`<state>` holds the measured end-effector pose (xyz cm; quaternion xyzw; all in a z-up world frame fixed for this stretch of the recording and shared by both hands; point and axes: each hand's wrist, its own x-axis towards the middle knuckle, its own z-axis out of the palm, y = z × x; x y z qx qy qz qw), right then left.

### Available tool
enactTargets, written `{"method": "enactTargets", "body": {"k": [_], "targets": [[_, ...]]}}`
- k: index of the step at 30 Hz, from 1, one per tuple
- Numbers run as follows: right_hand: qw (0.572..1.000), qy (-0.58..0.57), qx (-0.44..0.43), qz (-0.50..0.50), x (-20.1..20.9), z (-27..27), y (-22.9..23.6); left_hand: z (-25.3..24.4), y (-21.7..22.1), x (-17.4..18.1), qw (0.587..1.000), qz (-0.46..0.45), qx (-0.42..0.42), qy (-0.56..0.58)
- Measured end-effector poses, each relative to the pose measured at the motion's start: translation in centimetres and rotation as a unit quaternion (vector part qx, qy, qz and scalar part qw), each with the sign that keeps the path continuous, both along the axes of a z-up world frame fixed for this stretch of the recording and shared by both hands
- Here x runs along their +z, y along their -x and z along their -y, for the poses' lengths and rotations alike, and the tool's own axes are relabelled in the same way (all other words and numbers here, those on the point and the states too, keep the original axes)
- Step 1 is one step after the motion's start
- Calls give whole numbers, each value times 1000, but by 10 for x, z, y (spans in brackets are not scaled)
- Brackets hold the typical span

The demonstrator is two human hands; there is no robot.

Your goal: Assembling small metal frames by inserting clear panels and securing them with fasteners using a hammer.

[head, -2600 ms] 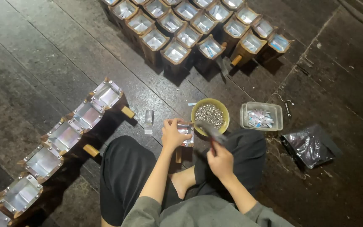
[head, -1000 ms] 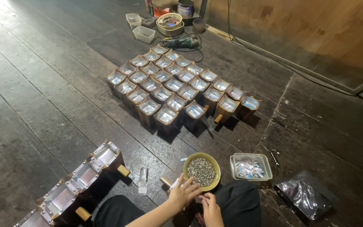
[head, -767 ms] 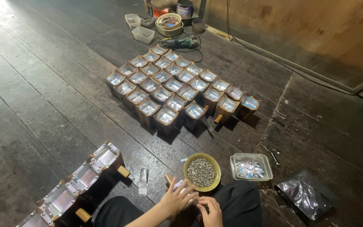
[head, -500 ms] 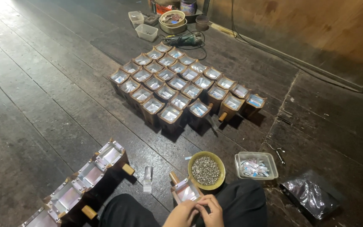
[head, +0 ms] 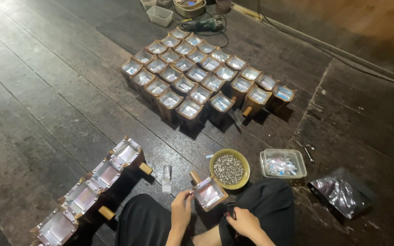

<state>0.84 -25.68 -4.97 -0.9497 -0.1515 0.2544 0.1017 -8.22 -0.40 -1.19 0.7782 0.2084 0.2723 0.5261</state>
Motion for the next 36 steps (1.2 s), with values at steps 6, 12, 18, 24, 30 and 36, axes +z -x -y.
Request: {"method": "enactTargets", "body": {"k": [6, 12, 18, 24, 30, 36], "targets": [[998, 51, 39, -8, -26, 7, 3, 7, -1, -23, 999, -18, 14, 24], [936, -248, 83, 234, 57, -46, 16, 5, -2, -15, 998, -10, 16, 53], [924, -199, 205, 256, 23, -67, 20, 9, -12, -16, 980, -82, 67, 168], [901, -228, 210, 303, 26, -76, 26, 3, -19, -30, 981, -100, 83, 147], [900, -226, 198, 317, 21, -88, 40, -6, -23, -28, 975, -130, 68, 167], [907, -253, 179, 286, 13, -86, 38, -7, -17, -11, 960, -192, 44, 199]]}}
